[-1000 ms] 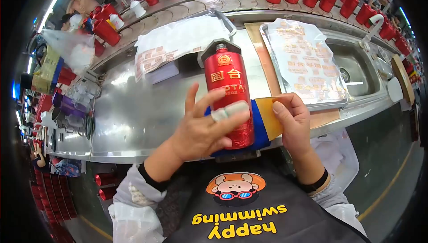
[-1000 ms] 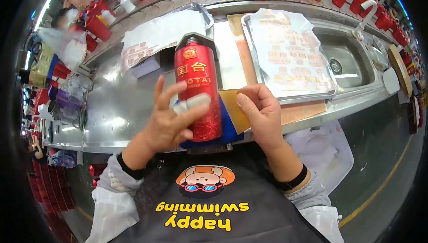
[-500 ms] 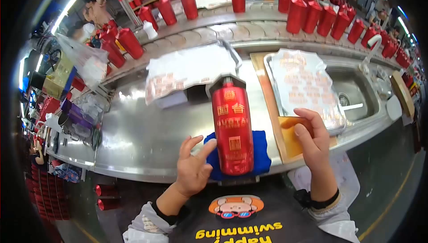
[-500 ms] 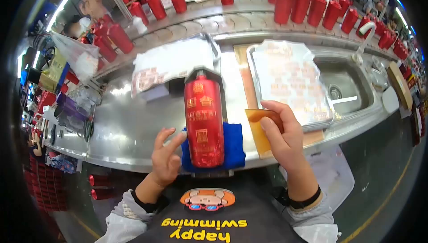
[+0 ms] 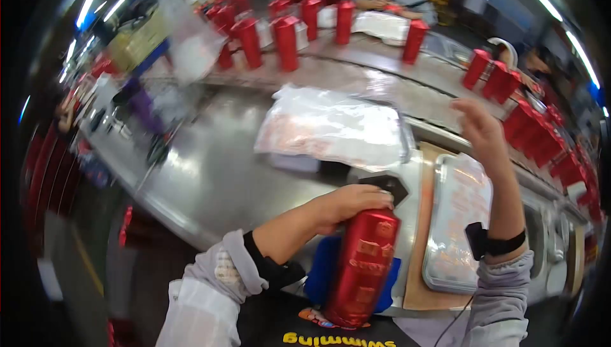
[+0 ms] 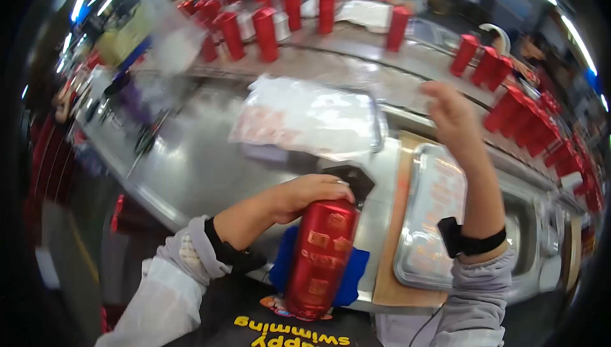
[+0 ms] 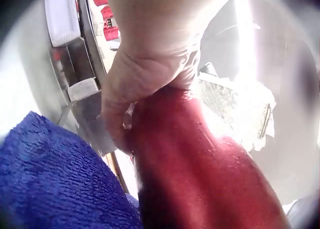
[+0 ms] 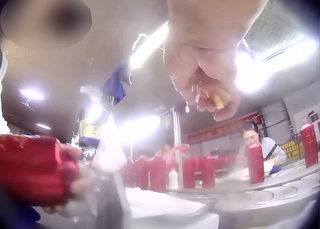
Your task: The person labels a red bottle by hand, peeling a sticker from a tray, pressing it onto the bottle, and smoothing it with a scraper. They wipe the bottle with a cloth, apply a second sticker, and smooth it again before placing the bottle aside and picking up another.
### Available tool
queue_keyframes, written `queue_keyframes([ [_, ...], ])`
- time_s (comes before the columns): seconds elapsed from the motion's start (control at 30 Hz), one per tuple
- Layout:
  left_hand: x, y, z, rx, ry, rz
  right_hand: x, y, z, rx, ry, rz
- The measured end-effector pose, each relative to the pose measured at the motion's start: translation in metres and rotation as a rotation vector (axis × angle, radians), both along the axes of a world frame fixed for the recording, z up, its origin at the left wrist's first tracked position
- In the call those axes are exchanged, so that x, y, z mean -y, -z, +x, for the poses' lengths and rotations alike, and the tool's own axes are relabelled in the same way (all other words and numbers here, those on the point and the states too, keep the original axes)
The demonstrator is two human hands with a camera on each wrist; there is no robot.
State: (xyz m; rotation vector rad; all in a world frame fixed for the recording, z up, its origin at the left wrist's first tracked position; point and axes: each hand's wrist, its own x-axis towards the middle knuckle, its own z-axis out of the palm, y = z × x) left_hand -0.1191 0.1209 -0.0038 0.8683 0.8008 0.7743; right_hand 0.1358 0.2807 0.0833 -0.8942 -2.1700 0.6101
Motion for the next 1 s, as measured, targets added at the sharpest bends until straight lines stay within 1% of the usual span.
queue_keyframes([
  [0.07,0.025,-0.014,-0.010,0.087,-0.073,0.078,-0.025,0.002,-0.012,0.044,-0.031,-0.066],
  [0.13,0.067,-0.032,-0.027,0.181,-0.238,0.142,-0.042,0.008,-0.027,0.060,-0.104,-0.040],
  [0.2,0.118,-0.037,-0.044,0.161,-0.492,0.299,-0.064,0.018,-0.034,0.118,-0.179,-0.059],
  [0.27,0.181,-0.049,-0.056,0.060,-0.807,0.386,-0.050,0.018,-0.050,0.114,-0.244,-0.062],
  [0.33,0.240,-0.057,-0.072,0.002,-1.103,0.484,-0.051,0.020,-0.060,0.132,-0.340,-0.042],
  [0.4,0.297,-0.058,-0.101,-0.093,-1.323,0.599,-0.046,0.017,-0.076,0.122,-0.405,-0.016],
  [0.43,0.324,-0.058,-0.114,-0.155,-1.451,0.593,-0.043,0.013,-0.083,0.169,-0.386,0.027],
  [0.47,0.365,-0.058,-0.134,-0.205,-1.577,0.592,-0.021,0.002,-0.094,0.185,-0.385,0.050],
  [0.53,0.416,-0.031,-0.178,-0.387,-1.757,0.491,-0.005,-0.002,-0.108,0.216,-0.378,0.075],
  [0.57,0.438,-0.007,-0.205,-0.520,-1.846,0.462,0.011,-0.003,-0.117,0.219,-0.399,0.067],
  [0.6,0.458,0.020,-0.233,-0.652,-1.930,0.427,0.019,-0.001,-0.121,0.241,-0.369,0.046],
  [0.67,0.492,0.071,-0.289,-1.041,-2.021,0.287,0.031,0.006,-0.129,0.289,-0.311,0.008],
  [0.7,0.507,0.094,-0.318,-1.238,-2.047,0.211,0.046,0.007,-0.137,0.306,-0.278,0.044],
  [0.8,0.552,0.155,-0.407,-1.524,-2.081,-0.003,0.068,0.014,-0.143,0.285,-0.157,-0.037],
  [0.83,0.564,0.173,-0.436,-1.588,-2.084,-0.041,0.083,0.011,-0.148,0.333,-0.127,-0.006],
  [0.9,0.583,0.205,-0.488,-1.719,-2.085,-0.119,0.089,0.013,-0.144,0.366,-0.057,-0.004],
  [0.93,0.590,0.217,-0.506,-1.766,-2.069,-0.186,0.089,0.017,-0.137,0.382,-0.022,-0.004],
  [0.97,0.592,0.226,-0.524,-1.814,-2.055,-0.247,0.087,0.024,-0.129,0.355,-0.027,0.033],
  [1.0,0.595,0.235,-0.540,-1.862,-2.037,-0.310,0.085,0.025,-0.120,0.378,-0.012,0.011],
])
